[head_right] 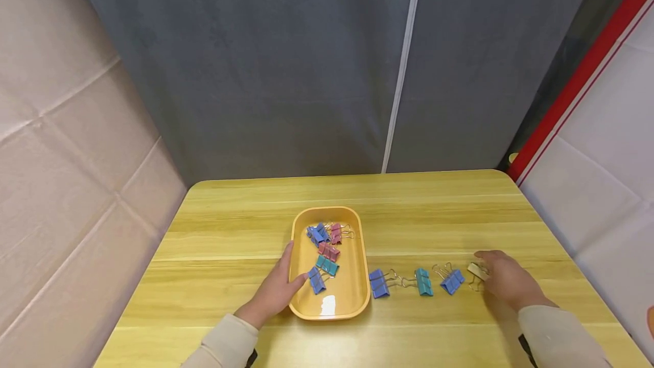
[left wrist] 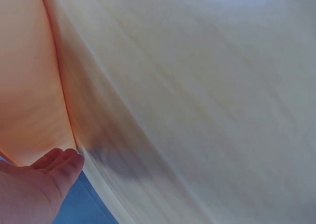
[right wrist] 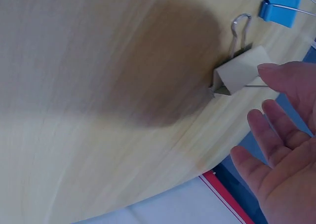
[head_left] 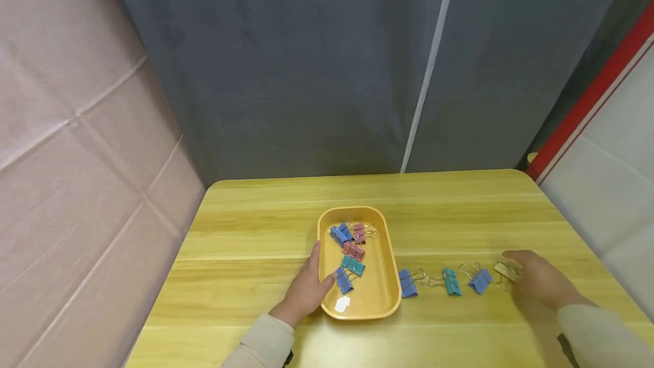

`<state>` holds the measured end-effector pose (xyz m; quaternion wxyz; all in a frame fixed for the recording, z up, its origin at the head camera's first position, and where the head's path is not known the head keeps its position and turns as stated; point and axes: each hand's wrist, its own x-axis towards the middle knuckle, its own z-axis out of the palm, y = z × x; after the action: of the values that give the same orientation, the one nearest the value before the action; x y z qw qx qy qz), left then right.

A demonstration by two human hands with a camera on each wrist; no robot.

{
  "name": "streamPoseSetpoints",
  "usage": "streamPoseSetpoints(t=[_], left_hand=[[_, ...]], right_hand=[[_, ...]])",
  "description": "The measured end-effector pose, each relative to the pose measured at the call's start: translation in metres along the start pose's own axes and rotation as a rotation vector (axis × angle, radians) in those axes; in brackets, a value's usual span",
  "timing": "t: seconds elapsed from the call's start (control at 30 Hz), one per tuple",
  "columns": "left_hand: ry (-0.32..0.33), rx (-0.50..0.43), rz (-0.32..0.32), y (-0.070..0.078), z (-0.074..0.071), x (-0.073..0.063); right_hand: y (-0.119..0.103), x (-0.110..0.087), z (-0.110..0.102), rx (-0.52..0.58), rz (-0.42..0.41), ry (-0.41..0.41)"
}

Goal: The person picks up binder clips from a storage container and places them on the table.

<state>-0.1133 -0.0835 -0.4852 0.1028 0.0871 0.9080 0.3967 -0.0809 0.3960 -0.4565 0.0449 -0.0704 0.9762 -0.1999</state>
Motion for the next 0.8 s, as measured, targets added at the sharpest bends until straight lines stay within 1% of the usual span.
streamPoseSetpoints(t=[0.1,0.2,0.3,0.57,0.67,0.8], left_hand=[[-0.004,0.0,0.001,0.0,0.0,0.0],[-0.006,0.003,0.003,0.0,-0.001,0.0],[-0.006,0.005,0.003,0.001,-0.001,0.0],[-0.007,0.003,0.001,0.0,-0.001,0.0],[-0.007,0.004,0.0,0.0,-0.001,0.0],[-0.006,0.011,0.002,0.001,-0.001,0.001]], right_hand=[[-0.002,-0.001,-0.003,0.014,0.011,-0.005],[-0.005,-0.001,-0.007,0.006,0.003,0.0],[-0.01,0.0,-0.011,-0.019,-0.02,0.022],[-0.033,0.004,-0.019,-0.094,-0.102,0.103],[-0.042,0.006,-0.022,-0.106,-0.109,0.127],[-0.056,0.008,-0.025,-0.112,-0.097,0.14]])
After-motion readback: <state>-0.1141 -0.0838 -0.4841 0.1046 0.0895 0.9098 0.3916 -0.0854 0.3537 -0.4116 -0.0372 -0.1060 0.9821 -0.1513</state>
